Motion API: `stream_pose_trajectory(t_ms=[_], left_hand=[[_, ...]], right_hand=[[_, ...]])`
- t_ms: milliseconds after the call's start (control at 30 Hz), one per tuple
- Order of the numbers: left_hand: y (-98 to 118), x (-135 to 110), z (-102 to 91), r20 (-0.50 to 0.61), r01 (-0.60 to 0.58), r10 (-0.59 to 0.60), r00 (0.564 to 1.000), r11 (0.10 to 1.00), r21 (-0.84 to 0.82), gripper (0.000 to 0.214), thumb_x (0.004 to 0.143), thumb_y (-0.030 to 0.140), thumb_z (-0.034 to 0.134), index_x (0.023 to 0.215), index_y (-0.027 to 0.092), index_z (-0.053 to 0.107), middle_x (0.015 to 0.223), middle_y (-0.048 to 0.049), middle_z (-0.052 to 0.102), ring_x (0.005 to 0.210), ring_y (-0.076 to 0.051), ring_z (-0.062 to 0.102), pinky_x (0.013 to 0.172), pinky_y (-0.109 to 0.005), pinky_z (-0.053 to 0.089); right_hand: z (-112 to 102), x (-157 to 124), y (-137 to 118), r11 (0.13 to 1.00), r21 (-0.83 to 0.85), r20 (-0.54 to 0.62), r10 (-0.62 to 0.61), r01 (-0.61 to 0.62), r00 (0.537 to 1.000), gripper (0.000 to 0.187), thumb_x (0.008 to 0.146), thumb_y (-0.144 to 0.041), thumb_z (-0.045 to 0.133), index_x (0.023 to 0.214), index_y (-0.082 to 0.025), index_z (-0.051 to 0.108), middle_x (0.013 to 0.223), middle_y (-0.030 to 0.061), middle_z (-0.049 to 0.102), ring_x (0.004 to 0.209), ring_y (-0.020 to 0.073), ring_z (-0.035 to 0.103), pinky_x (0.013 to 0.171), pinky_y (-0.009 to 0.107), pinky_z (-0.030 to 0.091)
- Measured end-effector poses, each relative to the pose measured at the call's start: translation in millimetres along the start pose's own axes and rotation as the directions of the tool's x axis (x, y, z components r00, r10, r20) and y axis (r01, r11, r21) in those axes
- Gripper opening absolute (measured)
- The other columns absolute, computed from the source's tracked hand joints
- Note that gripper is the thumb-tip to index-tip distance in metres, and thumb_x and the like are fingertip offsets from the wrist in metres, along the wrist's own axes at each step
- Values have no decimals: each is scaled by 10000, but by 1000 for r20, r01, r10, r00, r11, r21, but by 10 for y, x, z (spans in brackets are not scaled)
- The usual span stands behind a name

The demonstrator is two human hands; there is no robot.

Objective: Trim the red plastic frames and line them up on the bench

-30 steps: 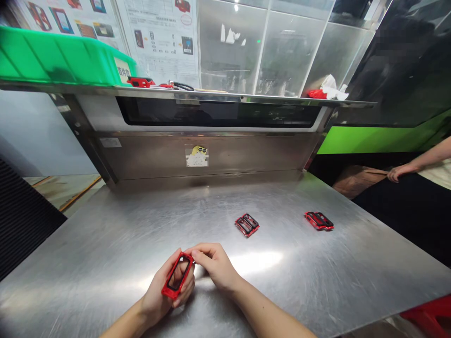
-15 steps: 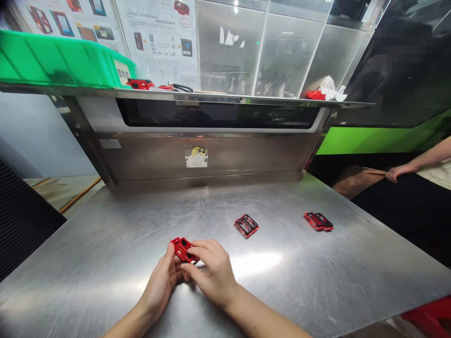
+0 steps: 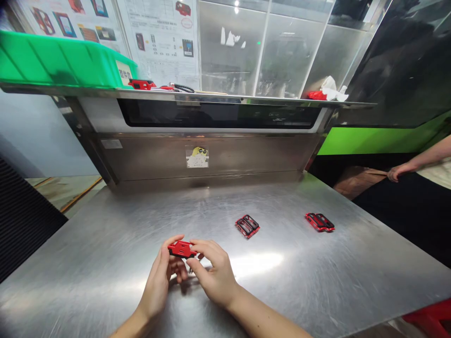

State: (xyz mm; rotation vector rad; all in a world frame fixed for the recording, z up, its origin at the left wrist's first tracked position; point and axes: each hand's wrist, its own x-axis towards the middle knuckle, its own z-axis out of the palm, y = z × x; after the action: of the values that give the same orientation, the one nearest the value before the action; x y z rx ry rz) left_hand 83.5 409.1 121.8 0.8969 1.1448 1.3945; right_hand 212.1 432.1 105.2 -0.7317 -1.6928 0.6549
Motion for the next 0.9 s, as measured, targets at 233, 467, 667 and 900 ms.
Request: stream_pose_trajectory(t_ms=[233, 467, 667, 900], left_hand=[[-30, 38, -40, 50, -6, 3, 999, 998, 64, 520, 821, 622, 373, 1064, 187, 520, 619, 10, 626, 436, -106, 481, 433, -228, 372], [-14, 81, -52, 71, 22, -29, 997, 996, 87, 522, 770, 654, 431, 879, 170, 590, 523, 28, 561, 409, -95, 451, 418, -210, 354], [-62, 137, -78, 35, 91, -96, 995, 986, 138, 538, 692, 683, 497, 636, 155, 580, 391, 32, 493, 367, -91, 399, 393, -205, 299], [-85, 159, -89, 29, 78, -85, 996, 980, 185, 512, 700, 660, 502, 548, 172, 523, 356, 34, 474, 355, -89, 371, 395, -208, 285]], right_hand=[[-8, 10, -26, 992, 68, 4, 106, -106, 994, 170, 890, -268, 519, 991, -204, 640, 1040, 71, 656, 908, 198, 612, 725, 280, 491], [-18, 30, -52, 969, 63, 22, 238, -239, 971, 251, 894, -371, 492, 904, -168, 640, 852, 58, 673, 780, 190, 605, 674, 268, 465], [-8, 36, 10, 882, 124, 48, 452, -455, 891, 425, 855, -527, 489, 654, -157, 546, 587, 13, 559, 581, 157, 532, 548, 252, 414], [24, 53, 70, 780, 263, 109, 561, -568, 821, 541, 784, -659, 493, 598, -152, 518, 485, -7, 516, 473, 131, 516, 481, 227, 397]])
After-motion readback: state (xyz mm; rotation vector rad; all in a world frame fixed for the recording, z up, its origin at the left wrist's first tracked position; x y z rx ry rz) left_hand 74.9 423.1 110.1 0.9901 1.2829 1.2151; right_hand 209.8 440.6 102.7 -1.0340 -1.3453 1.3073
